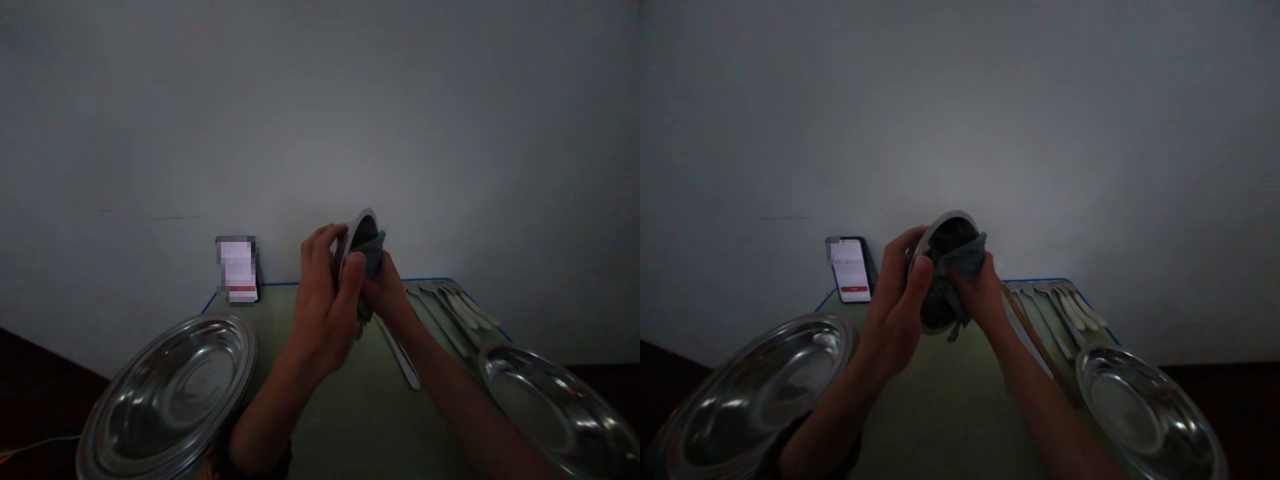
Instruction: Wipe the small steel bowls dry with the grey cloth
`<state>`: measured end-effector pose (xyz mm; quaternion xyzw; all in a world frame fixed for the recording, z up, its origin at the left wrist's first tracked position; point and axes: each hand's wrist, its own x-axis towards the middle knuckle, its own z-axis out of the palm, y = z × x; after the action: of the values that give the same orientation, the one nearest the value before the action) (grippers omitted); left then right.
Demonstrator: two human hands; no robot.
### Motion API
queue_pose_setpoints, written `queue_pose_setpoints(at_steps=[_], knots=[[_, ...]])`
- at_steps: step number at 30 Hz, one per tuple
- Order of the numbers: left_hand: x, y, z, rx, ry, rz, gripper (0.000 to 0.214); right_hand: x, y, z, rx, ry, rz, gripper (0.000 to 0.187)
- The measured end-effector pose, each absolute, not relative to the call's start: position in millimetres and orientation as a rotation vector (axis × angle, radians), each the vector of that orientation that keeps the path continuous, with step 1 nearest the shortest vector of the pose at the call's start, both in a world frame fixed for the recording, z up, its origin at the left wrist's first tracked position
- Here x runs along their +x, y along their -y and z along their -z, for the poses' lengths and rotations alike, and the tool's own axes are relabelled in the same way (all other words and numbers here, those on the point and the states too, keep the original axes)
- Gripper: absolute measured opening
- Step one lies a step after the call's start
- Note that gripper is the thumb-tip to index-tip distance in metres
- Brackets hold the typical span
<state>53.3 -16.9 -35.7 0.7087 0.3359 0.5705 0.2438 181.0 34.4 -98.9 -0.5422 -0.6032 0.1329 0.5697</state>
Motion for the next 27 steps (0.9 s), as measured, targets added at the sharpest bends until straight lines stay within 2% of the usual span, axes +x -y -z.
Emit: queue_pose_setpoints(at_steps=[5, 13, 17, 23, 25, 27], knots=[[42, 11, 27, 1.957, -0.989, -1.366, 0.042, 196, -28, 78, -1.456, 1.328, -0.213, 0.038], [33, 18, 17, 2.273, -1.109, -0.845, 0.039, 202, -15, 62, -1.362, 1.86, -0.088, 0.012], [29, 16, 16, 2.278, -1.096, -0.977, 0.038, 199, -22, 70, -1.34, 1.679, -0.233, 0.022], [28, 7, 19, 2.113, -1.132, -1.635, 0.039, 190, -32, 84, -1.088, 1.254, -0.912, 0.035], [25, 3, 18, 2.077, -1.132, -1.707, 0.04, 189, -32, 83, -1.057, 1.224, -0.911, 0.034], [18, -1, 14, 2.113, -1.211, -1.575, 0.038, 191, -30, 80, -1.133, 1.315, -0.779, 0.03]])
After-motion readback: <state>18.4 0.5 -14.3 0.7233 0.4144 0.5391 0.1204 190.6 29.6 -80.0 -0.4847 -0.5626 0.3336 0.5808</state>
